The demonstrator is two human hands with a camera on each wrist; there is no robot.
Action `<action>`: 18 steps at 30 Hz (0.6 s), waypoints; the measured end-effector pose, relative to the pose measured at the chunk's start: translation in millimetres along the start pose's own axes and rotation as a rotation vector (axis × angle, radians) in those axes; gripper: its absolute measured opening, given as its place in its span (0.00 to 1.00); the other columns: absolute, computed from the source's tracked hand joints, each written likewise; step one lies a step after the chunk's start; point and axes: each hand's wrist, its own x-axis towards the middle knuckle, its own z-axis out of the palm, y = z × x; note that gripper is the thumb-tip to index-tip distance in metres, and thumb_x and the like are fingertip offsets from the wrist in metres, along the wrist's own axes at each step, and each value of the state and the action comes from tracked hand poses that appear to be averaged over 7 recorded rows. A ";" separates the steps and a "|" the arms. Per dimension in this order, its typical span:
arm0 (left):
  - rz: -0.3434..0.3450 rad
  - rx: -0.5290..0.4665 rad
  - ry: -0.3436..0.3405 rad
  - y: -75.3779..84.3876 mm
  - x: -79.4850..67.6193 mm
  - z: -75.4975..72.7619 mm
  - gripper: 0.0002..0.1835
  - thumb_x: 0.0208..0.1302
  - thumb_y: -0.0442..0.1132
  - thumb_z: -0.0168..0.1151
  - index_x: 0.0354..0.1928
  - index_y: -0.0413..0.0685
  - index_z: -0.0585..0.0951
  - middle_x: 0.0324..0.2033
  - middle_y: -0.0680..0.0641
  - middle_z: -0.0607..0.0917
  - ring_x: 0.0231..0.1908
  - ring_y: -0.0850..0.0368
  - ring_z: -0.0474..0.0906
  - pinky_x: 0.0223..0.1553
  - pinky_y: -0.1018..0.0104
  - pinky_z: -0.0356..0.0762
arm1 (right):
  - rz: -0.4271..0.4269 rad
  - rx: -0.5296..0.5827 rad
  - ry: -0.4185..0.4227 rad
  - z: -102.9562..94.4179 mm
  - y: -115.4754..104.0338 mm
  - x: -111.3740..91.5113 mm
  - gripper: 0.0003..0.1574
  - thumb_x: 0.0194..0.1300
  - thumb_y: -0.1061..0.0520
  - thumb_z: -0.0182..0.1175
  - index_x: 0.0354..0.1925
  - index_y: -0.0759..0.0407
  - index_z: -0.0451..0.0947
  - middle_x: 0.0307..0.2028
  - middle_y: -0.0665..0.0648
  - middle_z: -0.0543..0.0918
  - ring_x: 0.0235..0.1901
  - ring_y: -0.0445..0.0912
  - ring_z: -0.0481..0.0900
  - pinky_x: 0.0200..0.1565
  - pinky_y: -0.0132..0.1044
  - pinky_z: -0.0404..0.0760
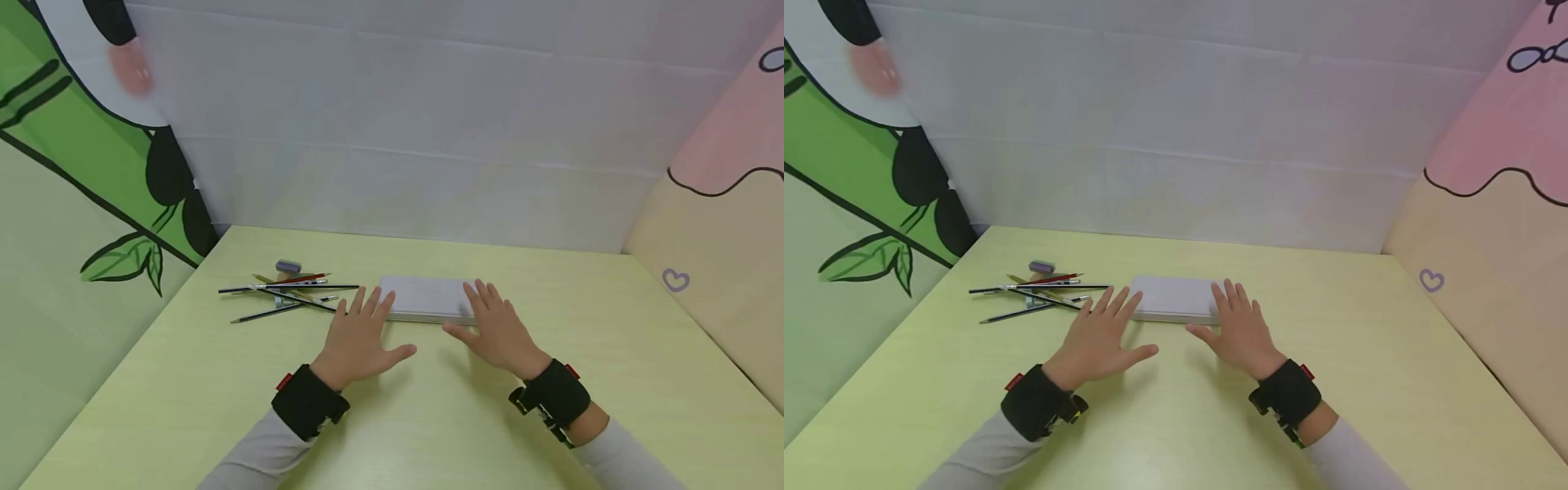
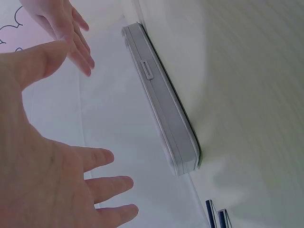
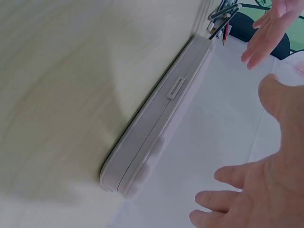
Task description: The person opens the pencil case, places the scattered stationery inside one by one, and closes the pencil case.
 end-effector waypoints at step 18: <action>-0.009 -0.029 0.030 -2.5 -2.0 7.7 0.49 0.51 0.73 0.46 0.68 0.48 0.58 0.66 0.38 0.59 0.66 0.39 0.46 0.62 0.37 0.51 | -0.066 0.127 -0.184 -3.2 37.6 35.2 0.56 0.58 0.30 0.51 0.70 0.59 0.43 0.70 0.66 0.47 0.68 0.58 0.39 0.65 0.59 0.49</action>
